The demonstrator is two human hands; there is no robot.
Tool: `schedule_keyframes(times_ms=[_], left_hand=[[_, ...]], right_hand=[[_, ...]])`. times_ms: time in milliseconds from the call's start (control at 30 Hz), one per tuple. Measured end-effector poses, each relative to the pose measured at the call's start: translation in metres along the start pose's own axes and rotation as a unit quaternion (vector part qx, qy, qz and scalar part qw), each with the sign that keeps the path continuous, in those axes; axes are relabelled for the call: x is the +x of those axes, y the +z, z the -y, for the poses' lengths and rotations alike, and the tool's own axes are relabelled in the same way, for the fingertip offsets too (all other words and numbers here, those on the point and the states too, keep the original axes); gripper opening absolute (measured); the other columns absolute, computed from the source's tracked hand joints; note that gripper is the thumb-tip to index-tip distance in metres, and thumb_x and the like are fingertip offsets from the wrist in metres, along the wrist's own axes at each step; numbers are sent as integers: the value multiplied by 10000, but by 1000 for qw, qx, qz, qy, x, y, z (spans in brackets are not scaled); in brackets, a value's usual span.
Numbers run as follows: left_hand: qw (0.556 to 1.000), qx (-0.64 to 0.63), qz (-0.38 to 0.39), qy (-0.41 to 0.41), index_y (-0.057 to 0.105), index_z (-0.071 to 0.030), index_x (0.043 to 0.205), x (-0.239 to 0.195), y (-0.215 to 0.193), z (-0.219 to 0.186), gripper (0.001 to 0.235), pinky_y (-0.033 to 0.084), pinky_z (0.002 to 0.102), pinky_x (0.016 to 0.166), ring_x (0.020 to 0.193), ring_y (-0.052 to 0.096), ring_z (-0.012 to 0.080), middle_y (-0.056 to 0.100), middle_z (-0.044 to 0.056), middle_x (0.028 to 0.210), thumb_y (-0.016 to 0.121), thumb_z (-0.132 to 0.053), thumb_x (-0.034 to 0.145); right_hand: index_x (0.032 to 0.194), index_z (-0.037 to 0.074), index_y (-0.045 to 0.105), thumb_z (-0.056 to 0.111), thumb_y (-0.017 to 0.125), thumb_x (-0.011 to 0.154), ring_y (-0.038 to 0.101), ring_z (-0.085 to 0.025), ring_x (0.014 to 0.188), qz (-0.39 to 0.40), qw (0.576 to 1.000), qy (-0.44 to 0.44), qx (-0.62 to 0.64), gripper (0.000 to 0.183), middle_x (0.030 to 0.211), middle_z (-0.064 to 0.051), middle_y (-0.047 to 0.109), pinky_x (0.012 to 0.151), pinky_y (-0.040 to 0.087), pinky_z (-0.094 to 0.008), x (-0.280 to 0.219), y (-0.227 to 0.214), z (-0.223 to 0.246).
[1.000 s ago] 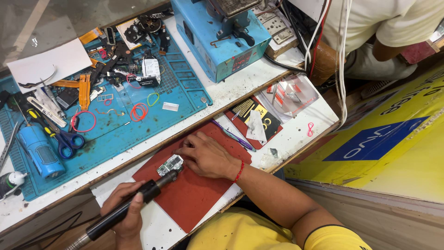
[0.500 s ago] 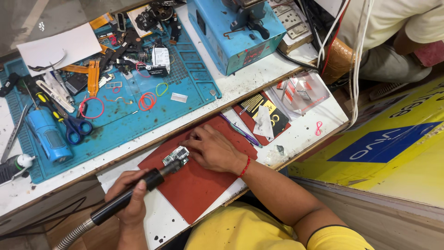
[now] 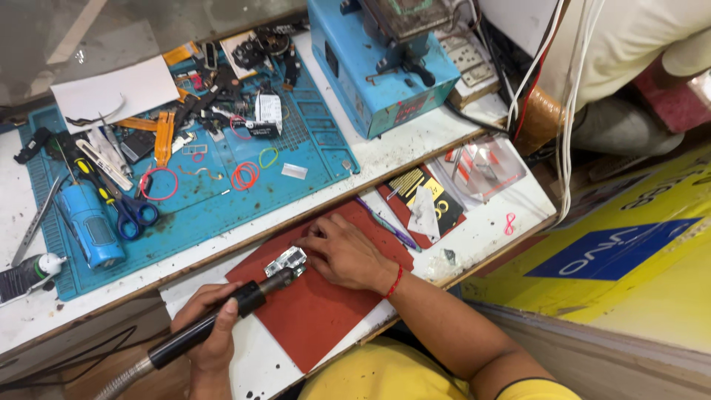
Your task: The person uses a hot air gun to apply heat to a small circuit board placed on a red mat. They hold the board steady with their left hand while directing the hot air with their right hand, occasionally adjusting the board's position.
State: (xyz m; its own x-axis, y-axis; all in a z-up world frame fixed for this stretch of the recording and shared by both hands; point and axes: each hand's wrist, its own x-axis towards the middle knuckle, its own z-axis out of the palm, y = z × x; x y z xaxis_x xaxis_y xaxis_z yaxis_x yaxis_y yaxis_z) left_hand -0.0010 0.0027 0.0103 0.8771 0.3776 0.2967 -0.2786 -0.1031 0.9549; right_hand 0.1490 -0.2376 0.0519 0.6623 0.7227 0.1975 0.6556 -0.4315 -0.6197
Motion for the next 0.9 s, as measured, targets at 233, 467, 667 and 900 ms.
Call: schedule_keyframes(times_ms=[233,467,667,900], left_hand=[[997,53,-41,-37,714,54,1054,0,2,3,211,548,311,887,948,696,222,726,162,1024,697,-97,907],[999,33,-26,-23,715,44,1063,-1,1,-1,224,545,300,887,949,699,207,727,156,1024,696,-113,905],[999,27,-16,-18,726,38,1055,6,2,-3,223,536,293,859,922,681,199,732,154,1021,722,-118,897],[999,23,-31,-28,719,36,1053,7,5,-11,212,550,297,912,967,698,198,734,145,1045,719,-133,925]], right_hand=[[1191,147,739,152,745,861,558,-293,1007,11,1000,7,-4,330,1086,-72,615,884,506,-404,1,-2,3],[1195,156,738,158,749,858,552,-293,1003,16,1000,17,-4,337,1089,-60,620,897,498,-411,1,-2,4],[1211,152,736,155,748,846,546,-305,1003,1,1000,-7,-14,365,1072,-75,607,908,496,-422,3,-3,5],[1222,165,737,170,739,876,545,-297,993,20,1000,10,-9,346,1080,-64,614,888,499,-411,4,-4,7]])
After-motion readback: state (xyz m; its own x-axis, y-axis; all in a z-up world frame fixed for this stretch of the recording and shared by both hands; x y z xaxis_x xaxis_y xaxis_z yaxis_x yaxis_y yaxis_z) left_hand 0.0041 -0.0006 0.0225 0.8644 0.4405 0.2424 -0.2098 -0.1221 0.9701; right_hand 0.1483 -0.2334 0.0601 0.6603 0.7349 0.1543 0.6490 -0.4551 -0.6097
